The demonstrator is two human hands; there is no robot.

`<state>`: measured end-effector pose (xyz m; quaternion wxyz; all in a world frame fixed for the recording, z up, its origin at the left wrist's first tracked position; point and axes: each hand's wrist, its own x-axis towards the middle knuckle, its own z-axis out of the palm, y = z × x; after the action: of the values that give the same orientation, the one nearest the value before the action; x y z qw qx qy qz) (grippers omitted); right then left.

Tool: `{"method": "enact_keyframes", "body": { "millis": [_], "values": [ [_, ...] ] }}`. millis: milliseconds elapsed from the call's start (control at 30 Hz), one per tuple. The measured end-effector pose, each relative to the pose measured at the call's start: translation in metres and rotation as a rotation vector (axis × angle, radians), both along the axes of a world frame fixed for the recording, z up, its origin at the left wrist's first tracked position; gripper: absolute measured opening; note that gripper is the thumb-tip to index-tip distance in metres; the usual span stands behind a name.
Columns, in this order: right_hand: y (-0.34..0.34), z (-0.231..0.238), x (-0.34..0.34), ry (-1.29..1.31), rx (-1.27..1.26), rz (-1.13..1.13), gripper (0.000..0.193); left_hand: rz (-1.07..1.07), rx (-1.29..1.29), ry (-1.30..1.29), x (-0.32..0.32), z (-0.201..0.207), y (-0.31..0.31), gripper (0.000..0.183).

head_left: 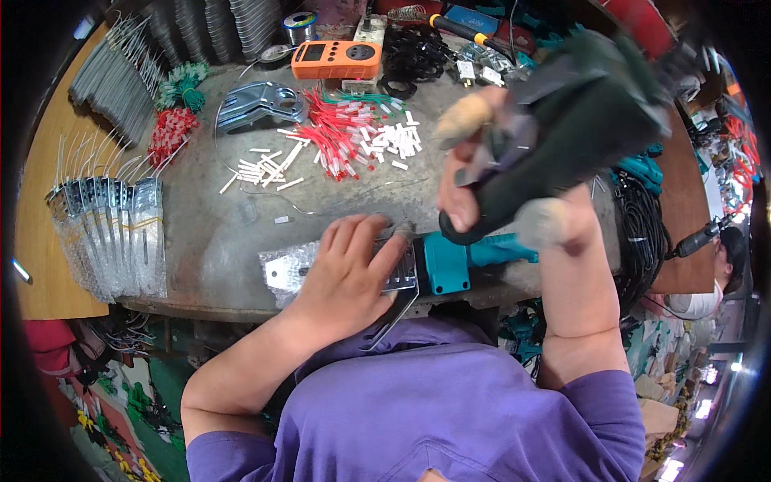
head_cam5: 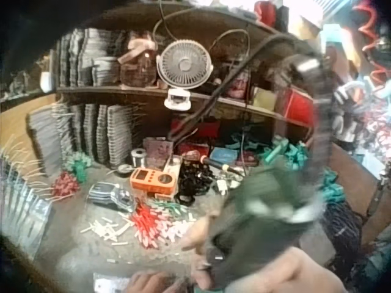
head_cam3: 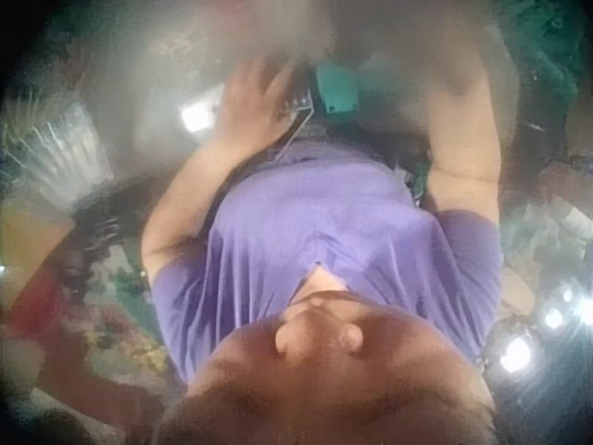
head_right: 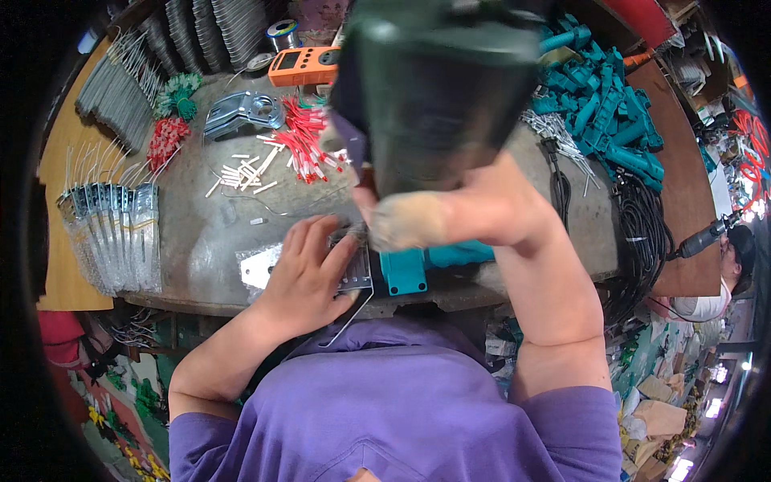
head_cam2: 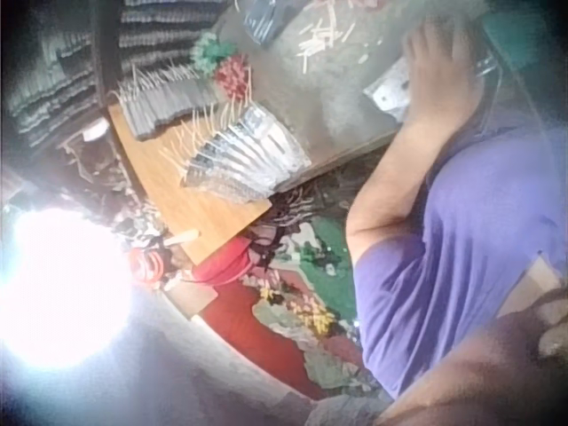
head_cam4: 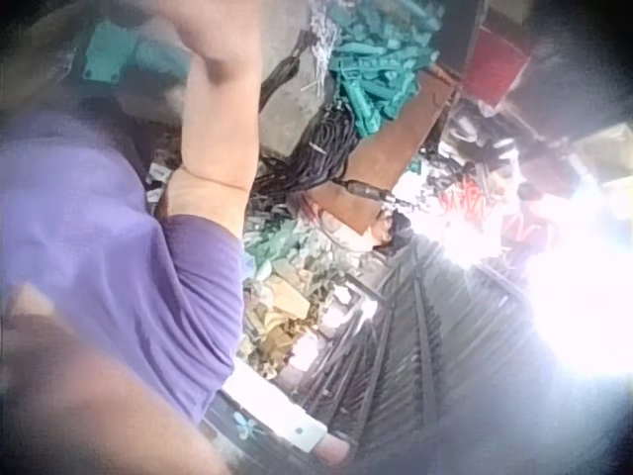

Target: The person assembles an electronic device by wiring internal components into a green plastic housing and securing it with screws using an electric screwdriver.

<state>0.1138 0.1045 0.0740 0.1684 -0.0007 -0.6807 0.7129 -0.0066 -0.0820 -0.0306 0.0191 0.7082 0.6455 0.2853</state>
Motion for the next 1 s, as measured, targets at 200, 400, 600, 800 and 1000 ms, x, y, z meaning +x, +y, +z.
{"method": "enact_keyframes", "body": {
  "millis": [200,400,600,800,1000],
  "values": [
    [0.02,0.006,0.014,0.084,0.164,-0.223,0.059,0.115,0.001,0.112,0.003,-0.005,-0.006,0.049],
    [0.03,0.006,0.049,0.441,-0.44,-0.387,0.038,0.178,-0.181,-0.194,-0.011,0.022,-0.011,0.039],
    [0.04,-0.059,0.108,0.378,-0.872,-0.655,0.032,0.119,-0.273,-0.196,-0.015,0.021,0.004,0.042],
    [0.031,-0.079,0.115,0.385,-0.991,-0.759,0.032,0.054,-0.051,-0.177,0.007,0.007,0.005,0.053],
    [0.025,-0.084,0.109,0.388,-1.019,-0.73,0.033,0.066,-0.063,-0.208,0.008,0.007,0.007,0.062]
  ]
}}
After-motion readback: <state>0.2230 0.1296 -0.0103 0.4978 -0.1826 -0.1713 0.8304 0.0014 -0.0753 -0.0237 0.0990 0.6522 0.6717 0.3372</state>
